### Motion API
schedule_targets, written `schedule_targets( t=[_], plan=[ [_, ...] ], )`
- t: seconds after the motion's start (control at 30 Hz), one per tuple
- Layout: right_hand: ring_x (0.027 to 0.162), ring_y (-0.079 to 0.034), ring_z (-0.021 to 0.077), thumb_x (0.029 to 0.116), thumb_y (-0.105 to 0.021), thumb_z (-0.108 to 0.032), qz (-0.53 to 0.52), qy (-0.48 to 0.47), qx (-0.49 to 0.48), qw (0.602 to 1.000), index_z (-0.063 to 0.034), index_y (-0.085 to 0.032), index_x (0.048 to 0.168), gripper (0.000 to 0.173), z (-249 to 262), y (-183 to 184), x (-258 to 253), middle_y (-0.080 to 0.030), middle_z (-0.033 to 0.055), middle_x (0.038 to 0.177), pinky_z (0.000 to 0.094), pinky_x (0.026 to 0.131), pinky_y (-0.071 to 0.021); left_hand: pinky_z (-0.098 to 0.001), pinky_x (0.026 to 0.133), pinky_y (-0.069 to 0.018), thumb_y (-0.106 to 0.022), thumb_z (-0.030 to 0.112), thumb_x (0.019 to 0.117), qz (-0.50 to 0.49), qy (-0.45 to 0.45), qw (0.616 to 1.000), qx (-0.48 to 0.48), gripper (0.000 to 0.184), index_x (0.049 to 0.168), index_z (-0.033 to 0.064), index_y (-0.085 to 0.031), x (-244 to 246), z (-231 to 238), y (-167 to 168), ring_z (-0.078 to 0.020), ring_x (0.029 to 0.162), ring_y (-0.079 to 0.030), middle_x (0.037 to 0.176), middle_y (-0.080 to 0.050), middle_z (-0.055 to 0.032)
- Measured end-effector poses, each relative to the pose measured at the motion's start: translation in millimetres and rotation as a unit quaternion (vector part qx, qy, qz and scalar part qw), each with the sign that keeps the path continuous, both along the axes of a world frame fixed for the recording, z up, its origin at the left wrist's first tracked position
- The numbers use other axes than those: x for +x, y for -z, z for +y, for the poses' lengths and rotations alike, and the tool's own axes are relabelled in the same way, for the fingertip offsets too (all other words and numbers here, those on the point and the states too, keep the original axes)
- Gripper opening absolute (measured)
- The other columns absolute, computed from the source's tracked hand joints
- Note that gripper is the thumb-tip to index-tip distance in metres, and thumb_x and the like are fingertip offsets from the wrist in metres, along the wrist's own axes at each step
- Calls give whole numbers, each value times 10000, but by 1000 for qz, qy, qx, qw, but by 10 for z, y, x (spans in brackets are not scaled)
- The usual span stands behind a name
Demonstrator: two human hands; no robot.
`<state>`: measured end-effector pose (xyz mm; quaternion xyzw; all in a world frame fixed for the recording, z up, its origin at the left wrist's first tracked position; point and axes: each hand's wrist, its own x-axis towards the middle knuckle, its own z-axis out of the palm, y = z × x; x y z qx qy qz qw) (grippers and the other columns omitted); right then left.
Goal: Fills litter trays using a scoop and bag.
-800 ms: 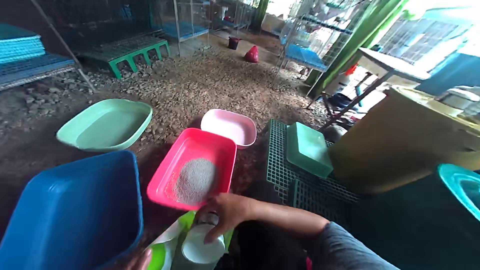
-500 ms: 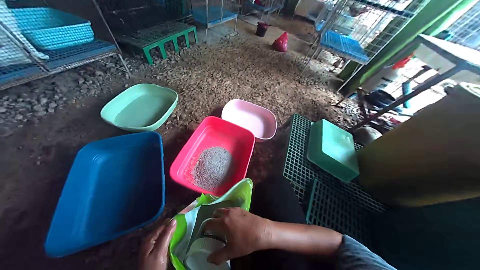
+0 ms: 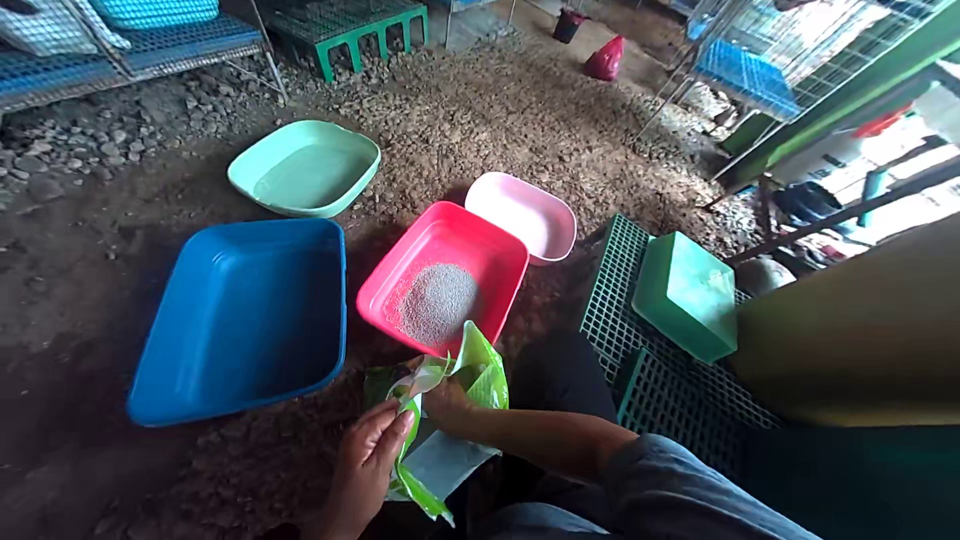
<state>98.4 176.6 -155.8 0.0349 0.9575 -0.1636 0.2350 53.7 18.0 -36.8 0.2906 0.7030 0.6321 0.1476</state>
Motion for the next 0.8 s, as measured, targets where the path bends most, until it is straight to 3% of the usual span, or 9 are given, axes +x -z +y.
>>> schedule_targets(
  t=[0.1, 0.2, 0.27, 0.33, 0.4, 0.47, 0.57, 0.67, 0.8],
  plan=[
    [1432, -325, 575, 832, -825, -149, -81, 60, -59, 993, 15, -356, 1540, 866, -93, 76, -64, -234, 384, 1585, 639, 985, -505, -114, 741, -495, -520, 173, 980, 1, -6, 1000, 5, 371, 637, 54, -592, 15, 9, 11, 71, 785, -591, 777, -637, 56],
    [1419, -325, 588, 817, -864, -352, -113, 112, -156, 975, 51, -352, 1539, 972, -145, 214, -100, -277, 423, 1544, 654, 1094, -411, -114, 705, -484, -528, 184, 986, 8, -5, 1000, 7, 392, 612, 71, -561, -8, 32, -7, 61, 744, -572, 742, -606, 57],
    [1399, -387, 551, 832, -849, -351, -128, 134, -232, 955, 39, -387, 1528, 922, -150, 430, -97, -374, 399, 1506, 656, 1127, -374, -122, 717, -487, -528, 168, 981, 11, -4, 1000, 4, 392, 605, 61, -559, -19, 35, -12, 52, 755, -577, 745, -610, 43],
    [1274, -570, 448, 849, -841, -284, -116, 146, -334, 924, 33, -512, 1430, 739, -139, 666, -57, -576, 325, 1360, 608, 1085, -447, -124, 724, -496, -529, 176, 985, 4, -8, 1000, 6, 388, 613, 75, -575, -40, 19, 9, 55, 761, -587, 746, -619, 58],
    [1162, -645, 379, 917, -777, -179, -127, 155, -444, 874, 48, -554, 1392, 573, -62, 632, -49, -638, 290, 1280, 556, 1029, -497, -132, 714, -503, -523, 172, 980, -17, -19, 1000, 8, 360, 636, 98, -602, -77, -3, 12, 58, 744, -592, 733, -617, 85],
    [1018, -671, 287, 980, -690, -160, -149, 174, -504, 832, 22, -562, 1393, 469, 64, 490, -56, -663, 240, 1209, 481, 905, -549, -155, 739, -528, -506, 166, 985, -38, -23, 999, 16, 336, 690, 106, -655, -115, -24, 23, 42, 764, -616, 759, -641, 96],
    [1023, -653, 237, 1035, -583, -132, -193, 250, -568, 760, 1, -535, 1411, 401, 194, 223, -45, -635, 197, 1229, 446, 890, -562, -182, 792, -545, -496, 185, 1001, -36, -18, 999, 19, 336, 737, 111, -689, -127, -51, 30, 24, 816, -643, 804, -674, 93],
    [1069, -655, 277, 1071, -501, -159, -186, 304, -583, 730, -31, -480, 1483, 432, 336, 110, -12, -611, 223, 1291, 473, 901, -563, -173, 784, -545, -501, 196, 1006, -31, -15, 999, 16, 334, 749, 110, -697, -119, -41, 21, 28, 813, -643, 806, -677, 94],
    [1019, -680, 266, 1086, -458, -181, -142, 359, -597, 703, -27, -496, 1453, 399, 512, 6, 100, -636, 204, 1241, 455, 857, -589, -180, 803, -551, -499, 170, 999, -36, -21, 999, 16, 323, 770, 110, -718, -122, -38, 19, 30, 838, -653, 839, -700, 98]
  ],
)
